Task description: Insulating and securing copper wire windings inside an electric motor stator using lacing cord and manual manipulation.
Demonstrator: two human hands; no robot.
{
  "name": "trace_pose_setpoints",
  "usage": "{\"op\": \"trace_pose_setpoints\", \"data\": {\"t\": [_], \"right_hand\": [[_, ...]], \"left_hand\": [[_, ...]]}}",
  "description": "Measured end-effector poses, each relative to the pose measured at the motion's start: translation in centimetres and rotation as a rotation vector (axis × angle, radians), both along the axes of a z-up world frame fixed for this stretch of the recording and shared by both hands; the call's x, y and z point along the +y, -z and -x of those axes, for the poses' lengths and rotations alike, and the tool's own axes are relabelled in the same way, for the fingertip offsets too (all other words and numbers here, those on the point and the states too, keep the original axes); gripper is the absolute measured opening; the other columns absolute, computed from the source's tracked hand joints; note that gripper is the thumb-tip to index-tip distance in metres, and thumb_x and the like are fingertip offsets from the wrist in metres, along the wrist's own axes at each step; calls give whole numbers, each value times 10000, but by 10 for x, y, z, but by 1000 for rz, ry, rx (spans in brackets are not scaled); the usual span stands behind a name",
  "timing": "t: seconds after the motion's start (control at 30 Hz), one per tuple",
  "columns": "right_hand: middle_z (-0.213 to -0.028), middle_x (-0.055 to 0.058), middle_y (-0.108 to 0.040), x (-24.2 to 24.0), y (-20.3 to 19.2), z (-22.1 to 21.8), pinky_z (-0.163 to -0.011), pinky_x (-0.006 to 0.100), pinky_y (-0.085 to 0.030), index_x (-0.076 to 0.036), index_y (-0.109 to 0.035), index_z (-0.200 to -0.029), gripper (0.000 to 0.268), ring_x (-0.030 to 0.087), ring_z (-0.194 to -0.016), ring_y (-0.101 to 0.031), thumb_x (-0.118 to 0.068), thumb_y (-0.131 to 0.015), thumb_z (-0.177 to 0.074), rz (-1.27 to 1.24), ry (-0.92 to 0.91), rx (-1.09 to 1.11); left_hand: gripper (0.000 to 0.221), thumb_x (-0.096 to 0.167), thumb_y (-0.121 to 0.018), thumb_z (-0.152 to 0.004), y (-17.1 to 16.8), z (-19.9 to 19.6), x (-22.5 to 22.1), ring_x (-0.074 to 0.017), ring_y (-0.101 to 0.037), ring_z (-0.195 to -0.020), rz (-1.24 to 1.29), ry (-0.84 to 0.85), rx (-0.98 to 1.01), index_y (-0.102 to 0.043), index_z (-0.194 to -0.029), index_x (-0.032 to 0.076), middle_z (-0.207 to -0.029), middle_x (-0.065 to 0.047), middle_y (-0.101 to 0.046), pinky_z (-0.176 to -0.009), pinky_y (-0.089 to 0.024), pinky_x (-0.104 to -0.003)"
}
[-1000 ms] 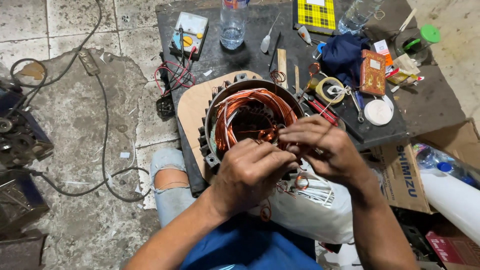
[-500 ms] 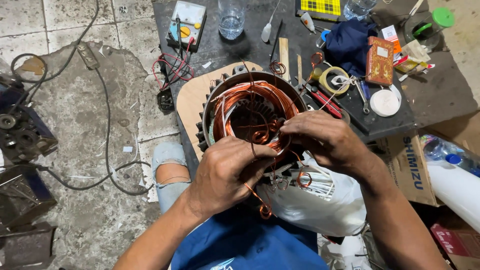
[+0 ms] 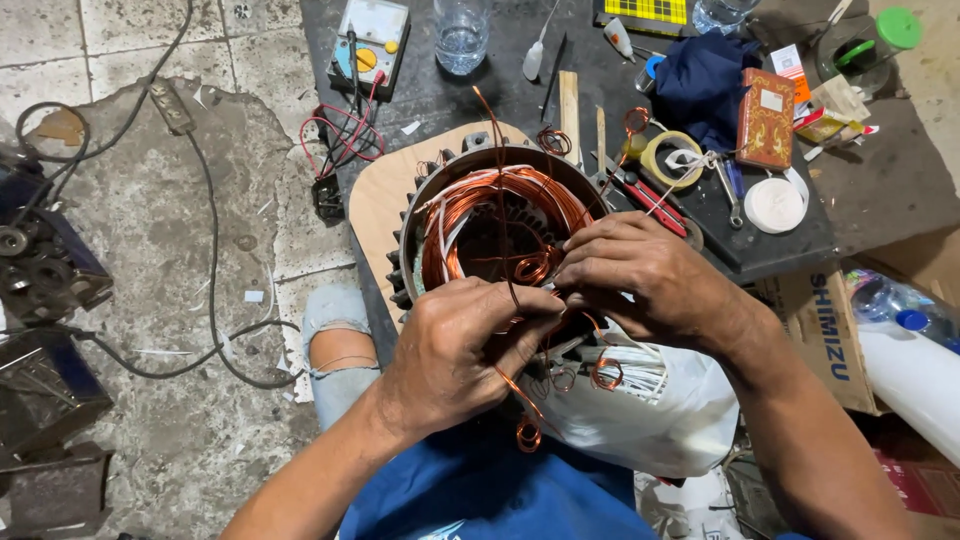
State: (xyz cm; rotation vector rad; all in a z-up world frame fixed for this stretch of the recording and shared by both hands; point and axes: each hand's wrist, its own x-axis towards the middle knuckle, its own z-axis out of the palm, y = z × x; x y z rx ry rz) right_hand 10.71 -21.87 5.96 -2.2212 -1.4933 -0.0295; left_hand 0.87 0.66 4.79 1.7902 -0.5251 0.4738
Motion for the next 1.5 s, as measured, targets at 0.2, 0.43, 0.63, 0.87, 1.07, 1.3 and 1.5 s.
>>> {"op": "trace_pose_setpoints", "data": {"t": [0.2,0.43,0.63,0.87,1.07,1.3,1.5], "right_hand": [[-921,44,-720,3,-7,-14,-1038,459,-464,-141,-641,-869,207,259,-1084,-696,-316,-652,-978,76,-103,-80],[-884,76,-692,4,-10,-17,-967,477,-507,-116,-659,-901,220,302,-1023,-701,-268,-561,-1025,68,-155,-89],[-931,68,-743,-11,0,-20,-896,457,-556,-96,-687,-905,203,319,-1020,-725,-153,-537,-1030,-18,-86,-42],[-873,101,-757,0,-7,0,-857,439,-580,-62,-751,-919,210,318,-936,-743,-102,-567,-1012,-53,-112,-101],[-905,76,-733,1,-2,9,-874,435,-569,-106,-756,-976,280,309,-968,-734,-132,-483,-1034,-66,-107,-87],[-1150,77,-683,-6,0,10,-940,432,-455,-115,-745,-1059,310,260,-1065,-623,-177,-679,-763,148,-130,-6],[-1174,79,-659,-5,6,15,-976,447,-432,-207,-763,-1167,387,264,-1079,-598,-230,-613,-811,163,-105,-8]], "left_hand": [[171,39,-728,-856,0,1,3,-299,-774,-734,-47,-8,-19,-730,-1012,109,-778,-82,-761,-696,-608,-400],[149,48,-726,-885,-13,-12,-10,-331,-769,-721,66,-62,26,-707,-1022,103,-789,-117,-759,-630,-619,-402],[72,89,-684,-925,-16,-18,-21,-333,-773,-749,128,-62,3,-709,-991,105,-836,-93,-760,-655,-622,-408],[108,112,-686,-876,9,0,-1,-304,-761,-747,-93,-46,-35,-705,-982,118,-760,-71,-743,-844,-582,-444],[160,17,-680,-853,14,8,16,-317,-745,-822,-204,-106,-60,-705,-1009,43,-767,-133,-740,-1025,-446,-546],[232,-19,-732,-814,2,5,24,-187,-628,-784,-318,6,-3,-712,-1040,30,-752,-51,-678,-1112,-379,-498],[223,-27,-734,-812,4,2,24,-184,-644,-808,-380,-12,8,-703,-1021,44,-786,-49,-713,-1118,-378,-521]]}}
